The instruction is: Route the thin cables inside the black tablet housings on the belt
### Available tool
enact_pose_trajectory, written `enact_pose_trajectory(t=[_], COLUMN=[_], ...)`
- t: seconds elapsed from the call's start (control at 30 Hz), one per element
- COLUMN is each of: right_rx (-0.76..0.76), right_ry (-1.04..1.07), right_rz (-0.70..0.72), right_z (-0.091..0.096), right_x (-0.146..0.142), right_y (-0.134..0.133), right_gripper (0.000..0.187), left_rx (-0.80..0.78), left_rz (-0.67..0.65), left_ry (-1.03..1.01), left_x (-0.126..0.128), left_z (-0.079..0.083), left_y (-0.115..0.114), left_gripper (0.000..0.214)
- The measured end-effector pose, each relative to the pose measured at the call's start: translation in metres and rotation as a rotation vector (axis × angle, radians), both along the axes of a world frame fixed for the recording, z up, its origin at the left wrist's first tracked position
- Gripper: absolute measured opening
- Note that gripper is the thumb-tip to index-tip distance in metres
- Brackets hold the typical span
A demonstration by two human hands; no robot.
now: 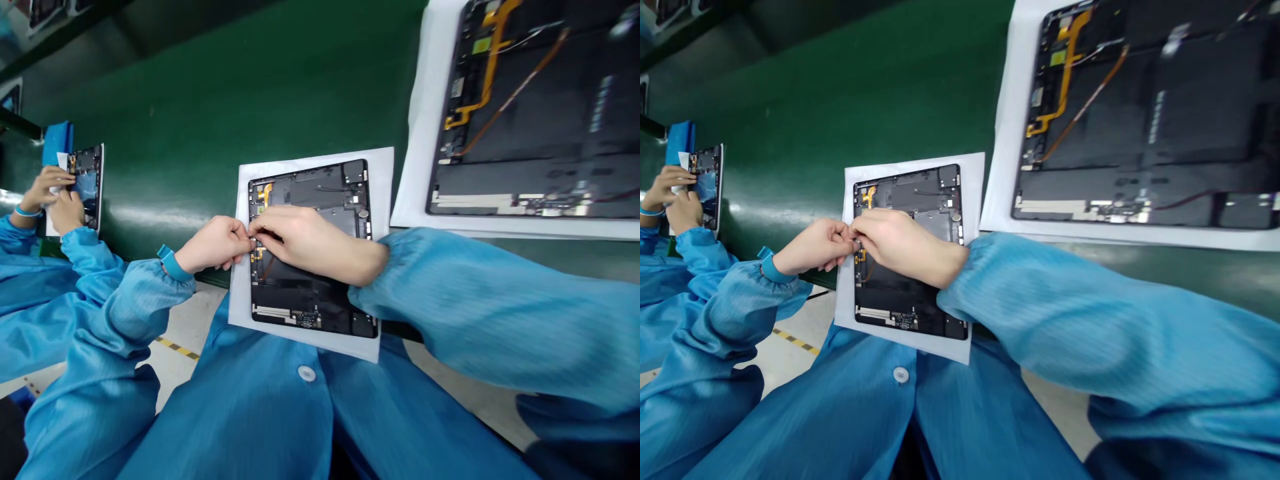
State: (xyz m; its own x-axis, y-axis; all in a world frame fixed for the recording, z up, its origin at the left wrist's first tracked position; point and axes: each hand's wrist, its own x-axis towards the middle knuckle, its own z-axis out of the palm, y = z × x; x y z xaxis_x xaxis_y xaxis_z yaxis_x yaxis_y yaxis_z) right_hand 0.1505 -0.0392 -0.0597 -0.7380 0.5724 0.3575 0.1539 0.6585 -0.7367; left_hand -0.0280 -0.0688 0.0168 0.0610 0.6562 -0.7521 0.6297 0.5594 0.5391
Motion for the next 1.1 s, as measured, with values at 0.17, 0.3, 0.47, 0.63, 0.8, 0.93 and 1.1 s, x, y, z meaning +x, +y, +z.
enact_pose_trajectory(t=[0.17,0.3,0.47,0.63,0.8,0.93,1.1], right_rx=[0.049,-0.020,-0.121,-0.148,-0.146,-0.132,-0.096], right_ry=[0.002,-0.028,-0.073,-0.085,-0.085,-0.095,-0.106], right_rz=[-0.065,-0.165,-0.189,-0.228,-0.256,-0.252,-0.207], right_z=[-0.006,-0.006,0.002,0.003,0.001,0.003,0.004], right_x=[-0.002,-0.006,-0.007,-0.007,-0.008,-0.008,-0.004], right_y=[0.001,0.009,0.018,0.019,0.020,0.020,0.022], right_gripper=[0.025,0.020,0.018,0.019,0.018,0.019,0.019], left_rx=[-0.027,-0.006,0.053,0.071,0.060,0.105,0.123], left_rz=[0.018,0.026,0.071,0.112,0.128,0.145,0.109], left_ry=[0.018,0.018,0.008,0.008,-0.012,-0.027,-0.003], left_x=[0.005,0.006,0.001,0.000,-0.001,-0.003,-0.004], left_z=[0.000,-0.001,-0.003,-0.004,-0.007,-0.010,-0.011], left_y=[0.002,0.002,0.003,0.010,0.018,0.022,0.024], left_gripper=[0.029,0.028,0.025,0.027,0.030,0.030,0.027])
